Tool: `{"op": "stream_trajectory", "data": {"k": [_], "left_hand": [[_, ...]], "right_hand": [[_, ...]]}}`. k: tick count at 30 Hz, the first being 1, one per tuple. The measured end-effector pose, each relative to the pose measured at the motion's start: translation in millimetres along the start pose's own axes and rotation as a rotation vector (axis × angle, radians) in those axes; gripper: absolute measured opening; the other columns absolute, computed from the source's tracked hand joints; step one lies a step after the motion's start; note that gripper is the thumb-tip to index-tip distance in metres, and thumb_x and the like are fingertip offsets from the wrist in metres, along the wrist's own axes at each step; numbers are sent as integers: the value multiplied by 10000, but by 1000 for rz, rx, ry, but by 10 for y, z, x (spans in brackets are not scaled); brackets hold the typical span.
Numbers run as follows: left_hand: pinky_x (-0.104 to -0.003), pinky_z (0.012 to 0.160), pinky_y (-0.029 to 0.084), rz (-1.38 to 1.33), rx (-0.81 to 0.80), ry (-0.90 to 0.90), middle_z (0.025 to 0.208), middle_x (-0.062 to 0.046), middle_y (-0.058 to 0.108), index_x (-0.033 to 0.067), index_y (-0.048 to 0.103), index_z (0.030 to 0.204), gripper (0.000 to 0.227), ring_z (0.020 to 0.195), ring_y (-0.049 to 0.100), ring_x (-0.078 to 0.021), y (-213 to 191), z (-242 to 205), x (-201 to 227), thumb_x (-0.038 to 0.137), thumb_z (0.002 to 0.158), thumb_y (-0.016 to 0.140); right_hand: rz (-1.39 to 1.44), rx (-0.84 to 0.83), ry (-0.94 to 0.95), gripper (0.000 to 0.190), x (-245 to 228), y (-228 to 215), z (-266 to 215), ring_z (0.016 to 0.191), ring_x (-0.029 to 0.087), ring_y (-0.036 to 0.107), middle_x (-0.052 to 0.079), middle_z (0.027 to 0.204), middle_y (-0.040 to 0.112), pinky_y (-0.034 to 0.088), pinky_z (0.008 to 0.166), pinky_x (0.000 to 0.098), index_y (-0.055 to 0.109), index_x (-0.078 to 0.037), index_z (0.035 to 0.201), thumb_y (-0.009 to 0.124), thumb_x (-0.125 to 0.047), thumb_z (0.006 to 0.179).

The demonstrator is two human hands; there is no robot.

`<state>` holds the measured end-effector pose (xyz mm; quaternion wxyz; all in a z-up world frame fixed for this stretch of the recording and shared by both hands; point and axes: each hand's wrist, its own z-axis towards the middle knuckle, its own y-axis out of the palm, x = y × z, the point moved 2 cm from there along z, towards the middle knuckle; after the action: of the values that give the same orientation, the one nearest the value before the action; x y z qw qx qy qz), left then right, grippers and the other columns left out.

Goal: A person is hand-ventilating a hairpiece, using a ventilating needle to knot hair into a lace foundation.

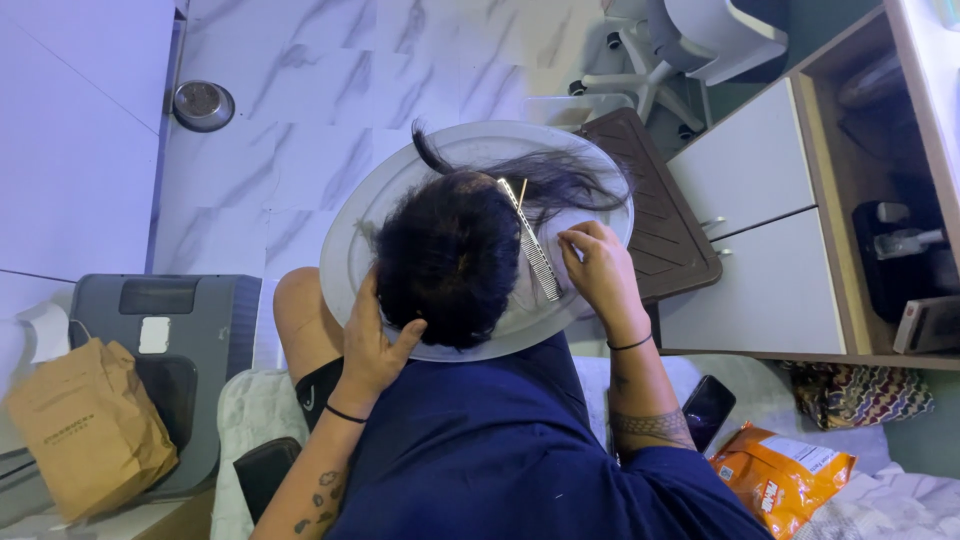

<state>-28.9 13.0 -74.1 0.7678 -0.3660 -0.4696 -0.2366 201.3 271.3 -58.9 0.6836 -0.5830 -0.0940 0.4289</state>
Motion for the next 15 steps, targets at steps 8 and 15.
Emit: {"op": "stream_trajectory", "data": {"k": [8,15], "left_hand": [[-519,1148,372,-16,5,-3,1463,-179,533,77,361,1550,911,1342,511,-350,-18,-1,-40,569,860,697],[-524,1165,373,-15,-6,31,1421,-189,551,64,382,1525,881,1336,517,-356,-43,50,21,540,863,717]], "right_hand": [[353,399,-385,172,-1397,-692,-137,668,221,697,47,886,745,585,607,317,815,-102,980,804,1,843],[245,253,-848,86,-1991,-616,-158,639,270,576,90,808,620,471,560,336,751,-58,928,678,-88,963]]}}
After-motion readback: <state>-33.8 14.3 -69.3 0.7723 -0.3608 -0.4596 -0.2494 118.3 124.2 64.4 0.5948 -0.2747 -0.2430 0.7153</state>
